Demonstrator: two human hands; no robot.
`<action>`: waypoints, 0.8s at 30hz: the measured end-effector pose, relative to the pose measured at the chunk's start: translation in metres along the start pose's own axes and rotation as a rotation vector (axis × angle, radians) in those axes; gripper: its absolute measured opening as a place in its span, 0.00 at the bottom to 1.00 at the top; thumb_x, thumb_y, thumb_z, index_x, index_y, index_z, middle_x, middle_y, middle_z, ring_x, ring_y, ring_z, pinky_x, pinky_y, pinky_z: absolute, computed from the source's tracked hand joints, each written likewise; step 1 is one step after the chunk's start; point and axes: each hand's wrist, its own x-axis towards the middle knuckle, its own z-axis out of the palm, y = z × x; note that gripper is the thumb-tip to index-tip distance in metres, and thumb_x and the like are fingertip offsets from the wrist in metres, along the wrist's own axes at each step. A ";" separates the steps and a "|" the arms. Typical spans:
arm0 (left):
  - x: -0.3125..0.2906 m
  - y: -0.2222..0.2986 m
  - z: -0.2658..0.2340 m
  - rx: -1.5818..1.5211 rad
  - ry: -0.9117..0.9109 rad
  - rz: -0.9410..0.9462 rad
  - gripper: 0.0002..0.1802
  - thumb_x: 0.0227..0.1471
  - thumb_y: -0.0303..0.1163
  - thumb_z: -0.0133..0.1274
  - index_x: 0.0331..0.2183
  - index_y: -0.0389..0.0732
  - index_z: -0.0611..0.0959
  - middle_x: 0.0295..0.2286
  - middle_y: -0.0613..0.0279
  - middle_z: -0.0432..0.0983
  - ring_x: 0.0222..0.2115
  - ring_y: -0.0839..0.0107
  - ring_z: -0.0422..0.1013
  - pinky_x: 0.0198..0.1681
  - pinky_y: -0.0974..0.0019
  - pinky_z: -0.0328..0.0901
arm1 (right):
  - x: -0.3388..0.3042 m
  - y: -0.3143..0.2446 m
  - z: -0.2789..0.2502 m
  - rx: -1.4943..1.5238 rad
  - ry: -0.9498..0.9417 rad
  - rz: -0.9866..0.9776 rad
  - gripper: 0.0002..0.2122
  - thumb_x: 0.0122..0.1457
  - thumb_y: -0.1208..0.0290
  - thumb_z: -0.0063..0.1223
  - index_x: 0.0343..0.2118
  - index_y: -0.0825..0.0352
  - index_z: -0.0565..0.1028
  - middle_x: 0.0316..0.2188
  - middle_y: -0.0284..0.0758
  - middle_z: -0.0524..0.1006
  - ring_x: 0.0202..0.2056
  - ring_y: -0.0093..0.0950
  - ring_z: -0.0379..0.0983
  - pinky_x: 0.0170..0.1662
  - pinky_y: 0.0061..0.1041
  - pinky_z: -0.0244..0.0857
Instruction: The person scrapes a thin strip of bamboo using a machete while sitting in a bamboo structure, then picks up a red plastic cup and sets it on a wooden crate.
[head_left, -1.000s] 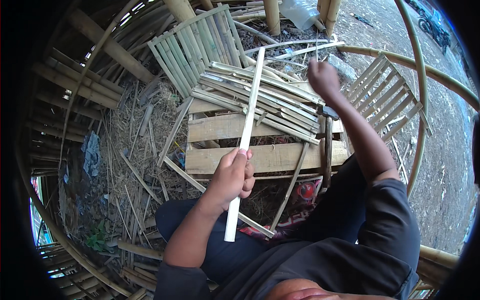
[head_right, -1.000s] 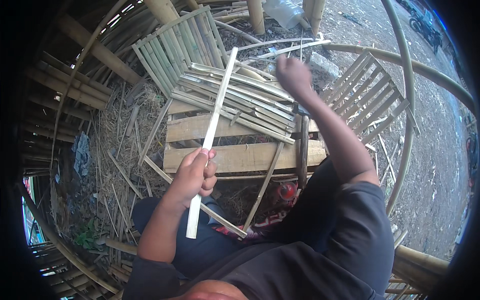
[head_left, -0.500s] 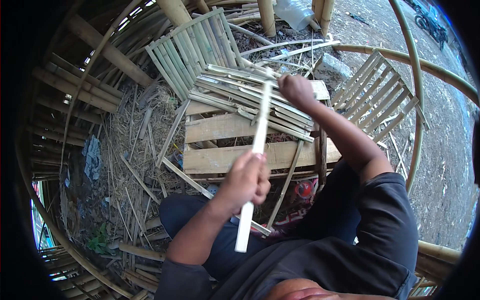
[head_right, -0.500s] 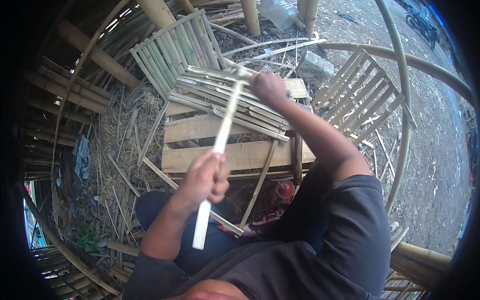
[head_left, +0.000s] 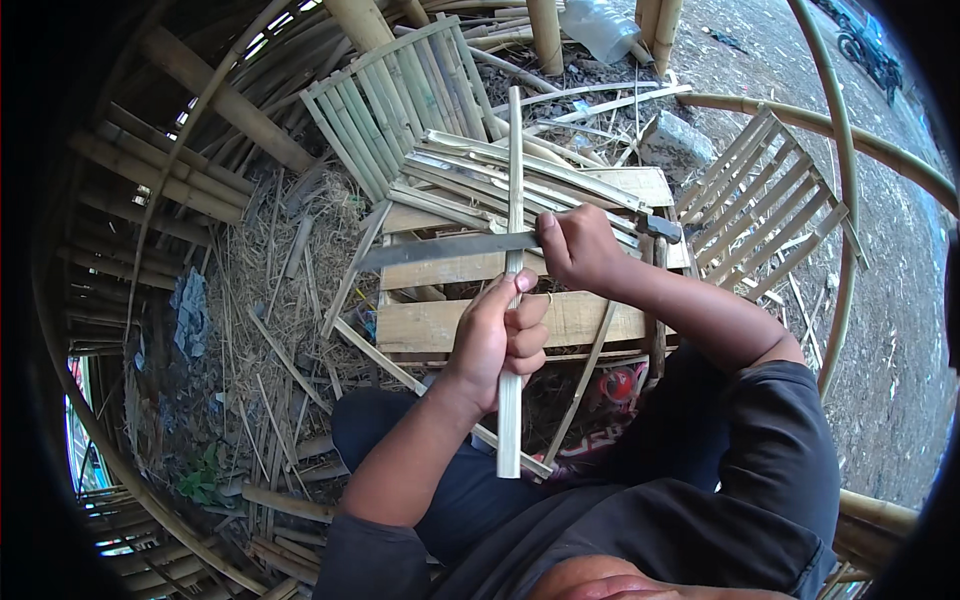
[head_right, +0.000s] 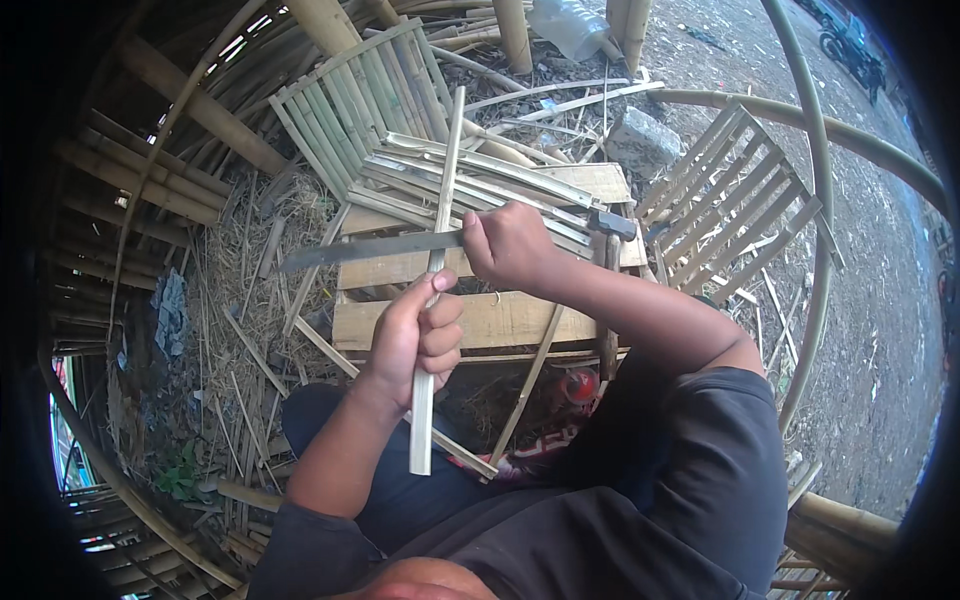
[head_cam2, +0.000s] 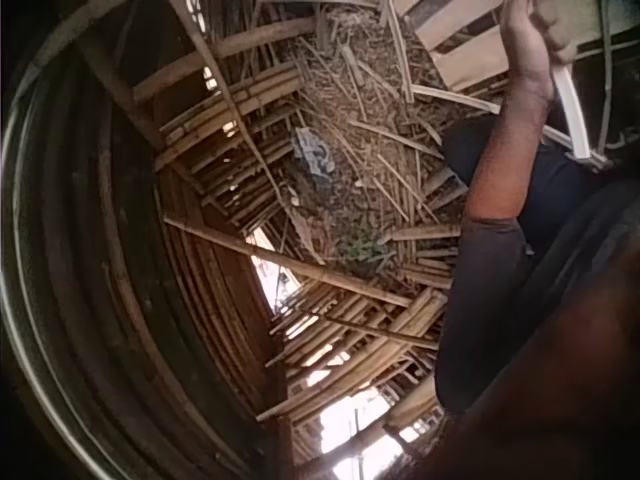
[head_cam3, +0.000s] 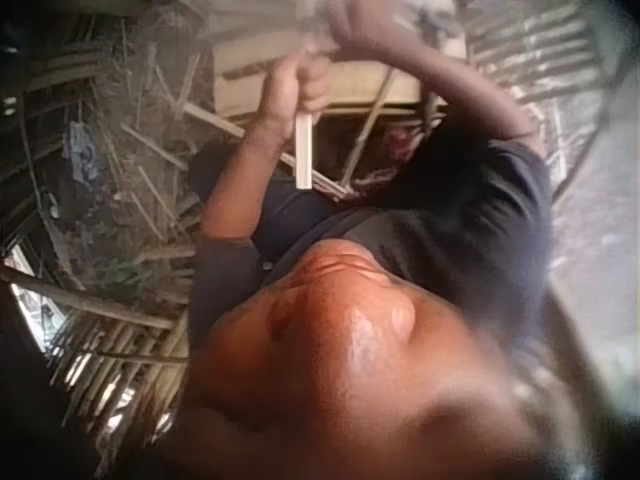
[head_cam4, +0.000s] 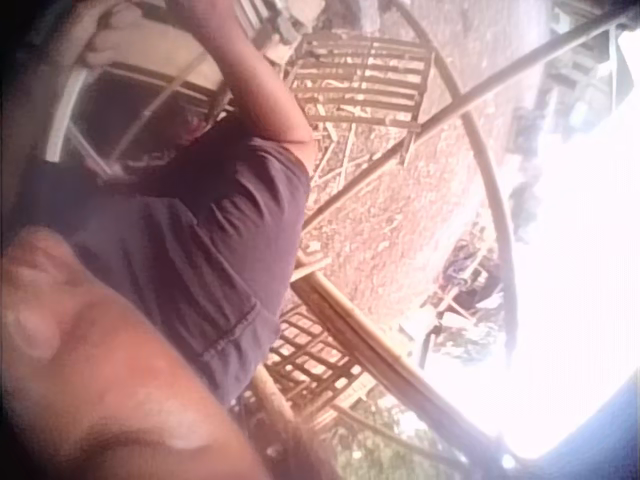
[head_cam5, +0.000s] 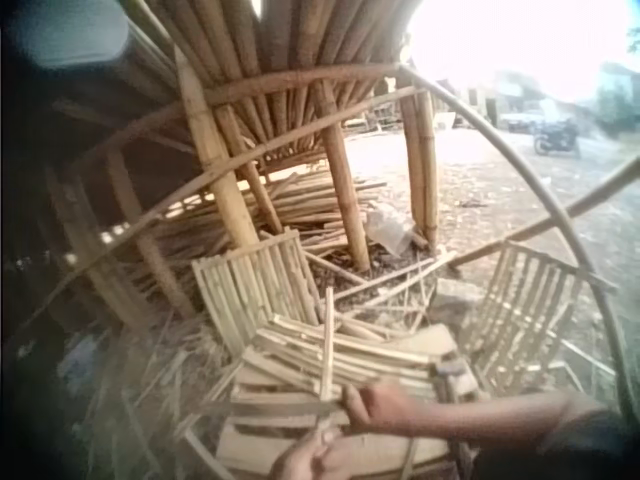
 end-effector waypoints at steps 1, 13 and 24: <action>0.001 -0.001 0.001 -0.007 -0.002 0.005 0.10 0.68 0.41 0.35 0.35 0.52 0.69 0.17 0.79 0.49 0.10 0.86 0.42 0.10 0.79 0.39 | -0.002 0.003 0.003 0.017 0.022 -0.062 0.21 0.63 0.63 0.42 0.15 0.69 0.74 0.10 0.49 0.69 0.15 0.52 0.68 0.24 0.48 0.64; 0.005 -0.012 0.007 0.436 0.184 -0.073 0.09 0.68 0.40 0.36 0.37 0.49 0.68 0.19 0.75 0.53 0.12 0.85 0.46 0.13 0.78 0.42 | 0.045 0.133 -0.035 -0.293 0.256 0.572 0.30 0.62 0.53 0.34 0.19 0.77 0.75 0.19 0.57 0.75 0.24 0.53 0.75 0.38 0.47 0.69; 0.019 -0.005 0.002 0.993 0.354 0.211 0.13 0.69 0.39 0.33 0.36 0.42 0.67 0.16 0.72 0.58 0.11 0.84 0.54 0.11 0.74 0.50 | -0.001 0.027 0.006 -0.032 0.034 -0.041 0.20 0.61 0.65 0.42 0.13 0.67 0.73 0.10 0.46 0.69 0.15 0.49 0.68 0.23 0.44 0.64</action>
